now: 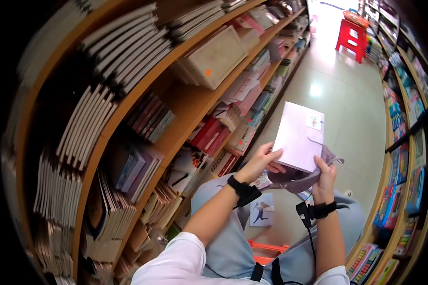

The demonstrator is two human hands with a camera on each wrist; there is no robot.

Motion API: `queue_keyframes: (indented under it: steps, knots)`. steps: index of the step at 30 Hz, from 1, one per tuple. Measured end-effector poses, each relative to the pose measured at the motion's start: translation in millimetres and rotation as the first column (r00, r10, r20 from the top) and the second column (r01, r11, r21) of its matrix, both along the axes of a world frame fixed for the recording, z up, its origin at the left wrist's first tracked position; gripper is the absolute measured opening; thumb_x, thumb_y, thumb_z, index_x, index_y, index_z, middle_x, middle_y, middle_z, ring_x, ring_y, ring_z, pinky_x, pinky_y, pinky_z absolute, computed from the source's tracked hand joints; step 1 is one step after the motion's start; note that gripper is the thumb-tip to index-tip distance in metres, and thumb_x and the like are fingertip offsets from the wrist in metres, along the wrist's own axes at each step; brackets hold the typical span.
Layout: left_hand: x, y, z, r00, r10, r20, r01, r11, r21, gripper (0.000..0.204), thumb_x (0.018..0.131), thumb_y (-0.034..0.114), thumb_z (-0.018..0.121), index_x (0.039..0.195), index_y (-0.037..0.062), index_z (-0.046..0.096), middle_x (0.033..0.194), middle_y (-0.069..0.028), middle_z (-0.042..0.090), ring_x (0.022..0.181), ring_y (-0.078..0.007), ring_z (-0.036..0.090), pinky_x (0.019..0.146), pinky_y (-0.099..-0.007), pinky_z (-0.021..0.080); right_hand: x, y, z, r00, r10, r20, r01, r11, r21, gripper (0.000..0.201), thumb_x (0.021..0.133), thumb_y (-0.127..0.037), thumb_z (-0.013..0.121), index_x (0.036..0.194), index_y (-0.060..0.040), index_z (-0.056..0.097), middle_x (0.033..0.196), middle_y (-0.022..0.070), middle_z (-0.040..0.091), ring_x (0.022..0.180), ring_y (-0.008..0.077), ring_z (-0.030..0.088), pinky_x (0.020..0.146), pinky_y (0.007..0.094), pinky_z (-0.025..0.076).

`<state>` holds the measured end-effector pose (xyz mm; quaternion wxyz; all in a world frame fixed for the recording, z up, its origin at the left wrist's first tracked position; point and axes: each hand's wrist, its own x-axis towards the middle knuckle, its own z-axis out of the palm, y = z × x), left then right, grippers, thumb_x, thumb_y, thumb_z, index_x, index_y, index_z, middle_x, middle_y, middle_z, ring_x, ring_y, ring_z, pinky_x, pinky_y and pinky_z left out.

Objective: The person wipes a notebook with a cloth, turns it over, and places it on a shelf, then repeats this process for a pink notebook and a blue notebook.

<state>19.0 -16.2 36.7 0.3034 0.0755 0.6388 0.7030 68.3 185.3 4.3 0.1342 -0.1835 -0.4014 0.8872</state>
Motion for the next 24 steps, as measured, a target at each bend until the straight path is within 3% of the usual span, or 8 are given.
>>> queue_keyframes:
  steps: [1,5,8,12,15,18,21,24]
  knots:
    - [3,2,3,0.999,0.042,0.025,-0.044,0.997,0.061,0.039,0.092,0.029,0.052,0.119,0.0013,0.046,0.100,-0.0118,0.063,0.070,-0.0206,0.068,0.058,-0.0235,0.053,-1,-1,1,1.000,-0.011,-0.016,0.011,1.000,0.012,0.028,0.078,0.000,0.065,0.103,0.0084,0.057,0.100,0.0132,0.063,0.088,0.0190,0.062,0.080,0.0308,0.050]
    - [12,7,9,0.989,0.150,-0.006,-0.148,0.978,0.145,0.038,0.092,0.024,0.051,0.120,-0.0014,0.047,0.094,-0.0124,0.064,0.068,-0.0185,0.066,0.061,-0.0254,0.054,3,-4,14,0.997,0.039,-0.072,-0.042,0.998,-0.036,0.023,0.080,-0.002,0.063,0.100,0.0083,0.059,0.099,0.0129,0.064,0.086,0.0189,0.063,0.079,0.0289,0.049]
    - [27,-2,11,0.969,0.242,-0.042,-0.229,0.953,0.200,0.035,0.091,0.022,0.053,0.115,-0.0017,0.048,0.088,-0.0093,0.062,0.064,-0.0149,0.062,0.054,-0.0240,0.051,9,0,27,0.995,0.086,-0.045,-0.093,0.979,-0.180,0.023,0.083,-0.007,0.061,0.101,0.0075,0.059,0.099,0.0127,0.064,0.086,0.0185,0.063,0.078,0.0279,0.049]
    - [83,-33,71,0.945,0.299,-0.130,-0.288,0.953,0.097,0.044,0.083,0.024,0.057,0.114,-0.0072,0.052,0.077,-0.0067,0.061,0.051,-0.0085,0.053,0.038,-0.0196,0.039,0,13,17,0.978,0.155,-0.141,-0.198,0.903,-0.380,0.026,0.090,-0.017,0.051,0.104,0.0042,0.057,0.102,0.0117,0.064,0.091,0.0202,0.062,0.085,0.0337,0.048]
    - [110,-60,89,0.974,0.226,0.002,-0.223,0.958,0.178,0.048,0.077,0.023,0.056,0.108,-0.0141,0.055,0.068,-0.0085,0.061,0.035,-0.0064,0.043,0.032,-0.0176,0.030,13,17,29,0.892,0.426,-0.149,-0.449,0.810,-0.377,0.023,0.092,-0.019,0.050,0.100,0.0011,0.059,0.098,0.0117,0.065,0.088,0.0206,0.063,0.082,0.0332,0.050]
    - [122,-71,85,0.967,0.184,0.174,-0.210,0.967,0.145,0.044,0.072,0.020,0.056,0.098,-0.0161,0.058,0.068,-0.0120,0.062,0.038,-0.0103,0.050,0.029,-0.0178,0.031,32,2,32,0.739,0.661,-0.134,-0.659,0.666,-0.349,0.022,0.091,-0.020,0.053,0.093,0.0009,0.060,0.090,0.0093,0.065,0.078,0.0164,0.063,0.071,0.0297,0.052]
    - [129,-78,88,0.981,0.075,0.177,-0.092,0.992,0.089,0.042,0.078,0.019,0.055,0.101,-0.0156,0.058,0.068,-0.0107,0.062,0.035,-0.0060,0.044,0.030,-0.0180,0.028,53,-5,44,0.663,0.740,-0.112,-0.742,0.629,-0.230,0.025,0.091,-0.024,0.054,0.098,0.0000,0.059,0.093,0.0089,0.064,0.078,0.0157,0.062,0.070,0.0282,0.051]
    - [133,-83,84,0.957,0.172,0.236,-0.194,0.978,0.074,0.037,0.073,0.016,0.057,0.094,-0.0147,0.060,0.070,-0.0119,0.063,0.049,-0.0126,0.057,0.038,-0.0203,0.042,63,-8,56,0.568,0.817,-0.096,-0.812,0.539,-0.223,0.030,0.089,-0.025,0.057,0.103,0.0012,0.058,0.095,0.0091,0.064,0.080,0.0154,0.063,0.071,0.0273,0.051]
